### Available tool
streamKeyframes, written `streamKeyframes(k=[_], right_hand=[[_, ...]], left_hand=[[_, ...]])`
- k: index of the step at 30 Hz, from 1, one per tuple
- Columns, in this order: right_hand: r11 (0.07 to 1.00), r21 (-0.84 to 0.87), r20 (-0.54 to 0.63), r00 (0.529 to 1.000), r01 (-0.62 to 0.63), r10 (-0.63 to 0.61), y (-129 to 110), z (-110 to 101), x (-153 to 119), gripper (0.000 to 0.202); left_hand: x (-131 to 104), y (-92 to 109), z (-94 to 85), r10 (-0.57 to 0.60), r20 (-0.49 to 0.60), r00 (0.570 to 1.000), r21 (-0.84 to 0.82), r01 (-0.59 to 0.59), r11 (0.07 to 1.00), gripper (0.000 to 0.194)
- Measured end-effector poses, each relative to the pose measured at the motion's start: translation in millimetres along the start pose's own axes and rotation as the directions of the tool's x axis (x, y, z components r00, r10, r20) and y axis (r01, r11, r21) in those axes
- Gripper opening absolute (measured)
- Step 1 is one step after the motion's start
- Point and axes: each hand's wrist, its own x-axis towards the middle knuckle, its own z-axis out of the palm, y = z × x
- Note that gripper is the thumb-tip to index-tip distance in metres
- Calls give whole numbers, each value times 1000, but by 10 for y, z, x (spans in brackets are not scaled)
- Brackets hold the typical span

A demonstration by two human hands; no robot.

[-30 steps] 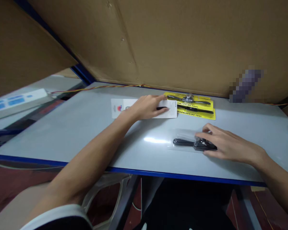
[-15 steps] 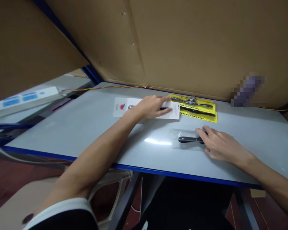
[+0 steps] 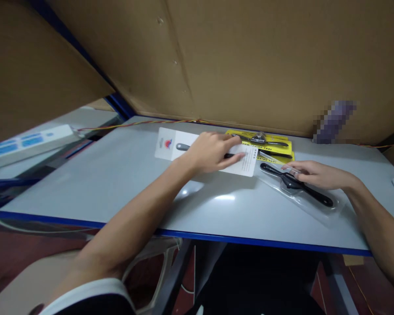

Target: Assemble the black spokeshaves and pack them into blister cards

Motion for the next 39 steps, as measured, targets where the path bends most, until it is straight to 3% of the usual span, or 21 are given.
streamKeyframes(k=[4, 9, 12, 17, 22, 26, 32, 35, 39], right_hand=[[999, -32, -46, 999, -5, 4, 69, 75, 22, 51], [971, -215, -280, 959, -102, 39, 62, 357, 75, 49], [967, -230, -364, 931, -109, 19, 45, 474, 110, 49], [980, -171, -384, 923, -104, 31, 40, 459, 135, 41], [977, -151, -403, 912, -153, 81, 26, 435, 152, 40], [953, -201, -432, 894, -226, 121, 46, 461, 159, 41], [939, -267, -463, 883, -219, 74, 51, 498, 138, 40], [942, -269, -477, 878, -200, 51, -7, 545, 143, 40], [946, -293, -509, 860, -139, -32, -180, 669, 180, 40]], left_hand=[[38, 91, 98, 5, 144, 990, 2, -5, 1000, 61], [69, 116, 175, -98, 222, 970, 42, 91, 995, 60], [69, 69, 226, -140, 311, 940, 43, 133, 990, 60], [33, -16, 297, -38, 409, 912, -131, 100, 986, 61], [16, -19, 279, 41, 373, 927, -275, 69, 959, 59], [17, -49, 253, 12, 394, 919, -276, 106, 955, 55], [13, -79, 271, 22, 406, 914, -309, 115, 944, 65], [28, 20, 325, 42, 372, 927, -312, 82, 946, 72], [91, 303, 443, 34, 234, 972, -205, 15, 979, 78]])
